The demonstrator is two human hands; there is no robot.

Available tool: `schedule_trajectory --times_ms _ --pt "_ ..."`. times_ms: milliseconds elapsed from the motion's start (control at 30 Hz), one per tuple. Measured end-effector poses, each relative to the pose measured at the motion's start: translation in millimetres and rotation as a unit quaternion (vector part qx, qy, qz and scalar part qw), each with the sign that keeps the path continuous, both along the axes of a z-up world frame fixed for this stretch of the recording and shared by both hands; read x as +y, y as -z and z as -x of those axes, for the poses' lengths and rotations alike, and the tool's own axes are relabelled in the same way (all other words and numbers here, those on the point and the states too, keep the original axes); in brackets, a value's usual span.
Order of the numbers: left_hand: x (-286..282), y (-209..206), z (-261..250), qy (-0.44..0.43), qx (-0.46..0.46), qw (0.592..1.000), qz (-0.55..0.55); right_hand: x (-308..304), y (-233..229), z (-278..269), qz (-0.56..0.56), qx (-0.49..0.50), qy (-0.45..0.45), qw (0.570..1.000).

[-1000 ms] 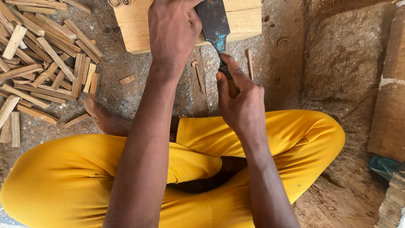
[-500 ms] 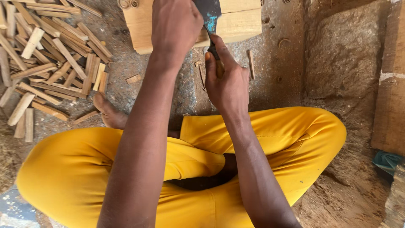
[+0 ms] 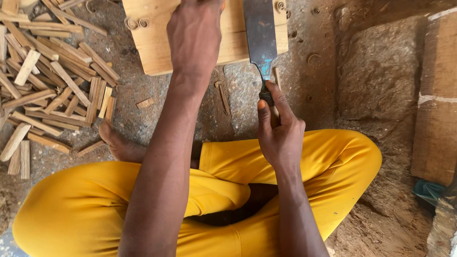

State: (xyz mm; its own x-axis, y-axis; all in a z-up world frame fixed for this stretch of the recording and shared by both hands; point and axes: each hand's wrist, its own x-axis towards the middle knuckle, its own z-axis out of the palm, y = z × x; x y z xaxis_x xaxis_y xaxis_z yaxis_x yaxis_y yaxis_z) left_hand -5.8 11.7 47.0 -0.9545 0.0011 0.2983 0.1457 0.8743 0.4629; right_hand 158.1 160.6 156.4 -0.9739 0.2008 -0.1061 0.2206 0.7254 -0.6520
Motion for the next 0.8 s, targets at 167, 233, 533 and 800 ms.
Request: schedule_trajectory --times_ms 167,233,533,800 --pt "9.1 3.9 5.7 0.004 0.063 0.997 0.047 1.4 -1.2 0.8 -0.007 -0.079 0.018 0.997" --pt "9.1 4.5 5.6 0.001 0.056 0.998 0.031 0.6 -0.8 1.1 0.004 -0.034 -0.012 0.999" --pt "-7.6 -6.5 4.6 -0.017 0.011 0.999 0.038 1.6 3.7 -3.4 0.034 -0.003 -0.036 0.999" --pt "-16.0 -19.0 -2.2 -0.008 0.008 0.999 0.039 -3.7 -3.0 -2.7 0.052 -0.023 -0.027 0.998"
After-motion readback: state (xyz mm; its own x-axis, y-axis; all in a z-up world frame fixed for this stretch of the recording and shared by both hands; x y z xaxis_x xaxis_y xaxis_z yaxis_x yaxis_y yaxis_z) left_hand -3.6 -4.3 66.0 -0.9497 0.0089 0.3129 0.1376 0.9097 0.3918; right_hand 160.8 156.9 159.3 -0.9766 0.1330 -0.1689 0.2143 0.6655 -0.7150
